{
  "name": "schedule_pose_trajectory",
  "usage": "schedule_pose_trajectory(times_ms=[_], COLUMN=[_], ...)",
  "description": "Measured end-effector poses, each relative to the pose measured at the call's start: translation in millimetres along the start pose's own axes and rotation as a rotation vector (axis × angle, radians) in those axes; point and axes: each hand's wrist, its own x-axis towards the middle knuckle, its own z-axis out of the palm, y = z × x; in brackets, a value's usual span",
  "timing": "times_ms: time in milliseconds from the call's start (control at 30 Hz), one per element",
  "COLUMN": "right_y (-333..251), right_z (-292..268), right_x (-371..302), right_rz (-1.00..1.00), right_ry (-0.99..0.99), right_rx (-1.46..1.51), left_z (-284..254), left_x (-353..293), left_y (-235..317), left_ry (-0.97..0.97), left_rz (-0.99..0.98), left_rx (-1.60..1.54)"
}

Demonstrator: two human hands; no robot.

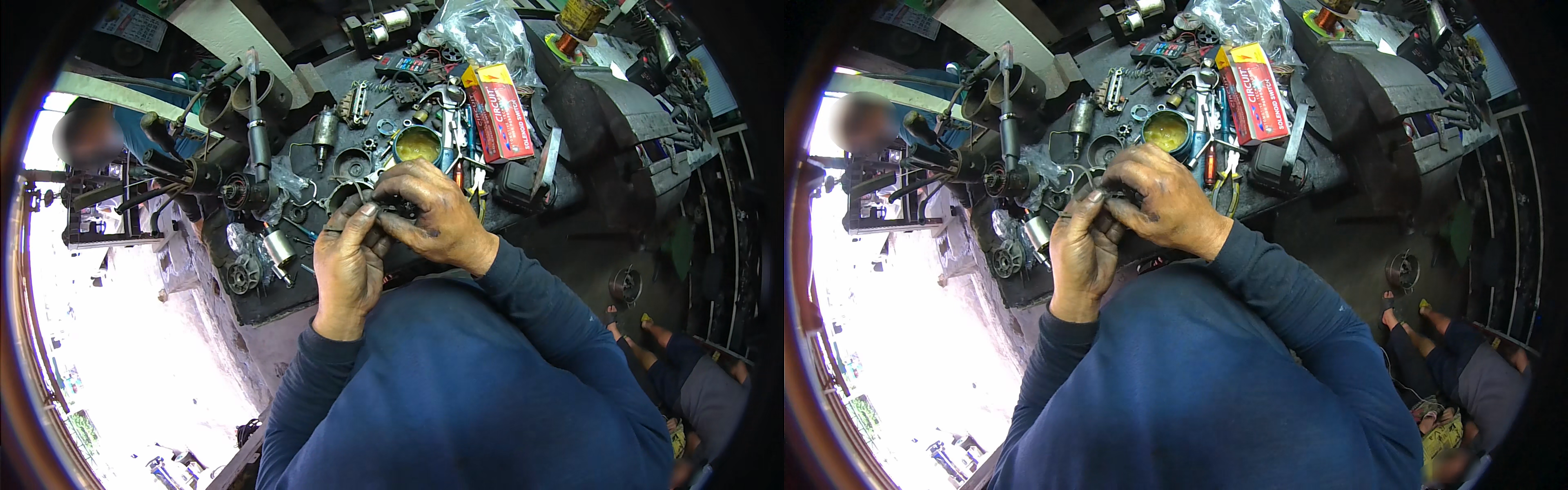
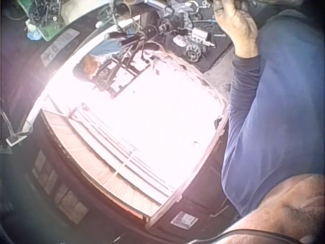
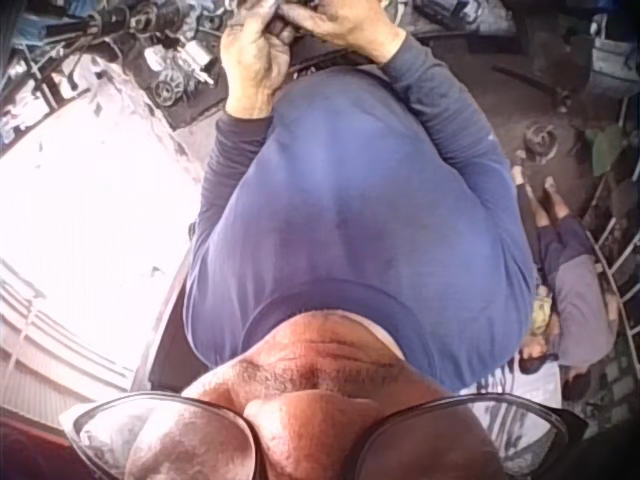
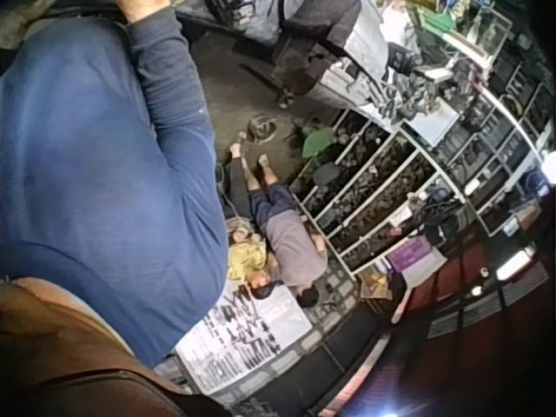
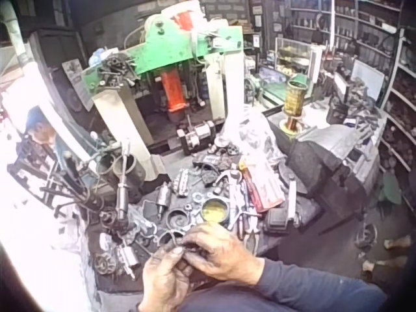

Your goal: The person walks to a workbench and assembles small mechanical components by hand, fitting a ring into a housing and inserting a cylindrical part. The person handles multiple small parts and tools on the bench while assembling the mechanism.

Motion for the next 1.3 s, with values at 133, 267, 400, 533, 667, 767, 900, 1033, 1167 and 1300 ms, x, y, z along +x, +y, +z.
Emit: schedule_pose_trajectory(times_ms=[133, 267, 400, 533, 667, 767, 900, 1033, 1167, 1300], right_y=[-0.7, -1.7, 0.7, 3.5, 4.2, -1.9, -18.6, -41.5, -36.7, 8.3], right_z=[4.7, 9.6, 11.3, 14.9, 9.1, -18.1, -55.7, -53.7, -44.1, -56.8], right_x=[-3.0, -3.7, -1.4, 1.9, 6.9, 5.8, 3.5, -1.9, 9.2, 34.8], right_rz=[0.003, -0.019, -0.063, -0.102, -0.050, 0.285, 0.679, 0.889, 0.747, 0.780], right_ry=[0.025, 0.065, 0.078, 0.098, 0.078, 0.056, -0.095, -0.225, -0.053, -0.058], right_rx=[0.000, -0.116, -0.182, -0.269, -0.244, 0.045, 0.120, 0.081, -0.097, -0.467], left_z=[-1.5, -4.2, -6.6, -8.5, -12.2, -23.9, -47.6, -55.8, -50.5, -49.9], left_x=[2.8, 6.9, 8.1, 16.2, 16.0, 7.2, 7.2, 22.3, 45.7, 59.2], left_y=[-2.1, -2.5, -0.5, 5.5, 15.6, 33.6, 66.4, 71.9, 65.6, 67.1], left_ry=[0.032, 0.038, 0.029, -0.001, -0.028, -0.011, 0.009, -0.227, -0.364, -0.472], left_rz=[0.045, 0.062, 0.026, -0.021, -0.110, 0.008, 0.455, 0.625, 0.631, 0.624], left_rx=[0.041, 0.059, -0.028, -0.037, 0.020, 0.283, 1.222, 1.708, 1.842, 1.809])
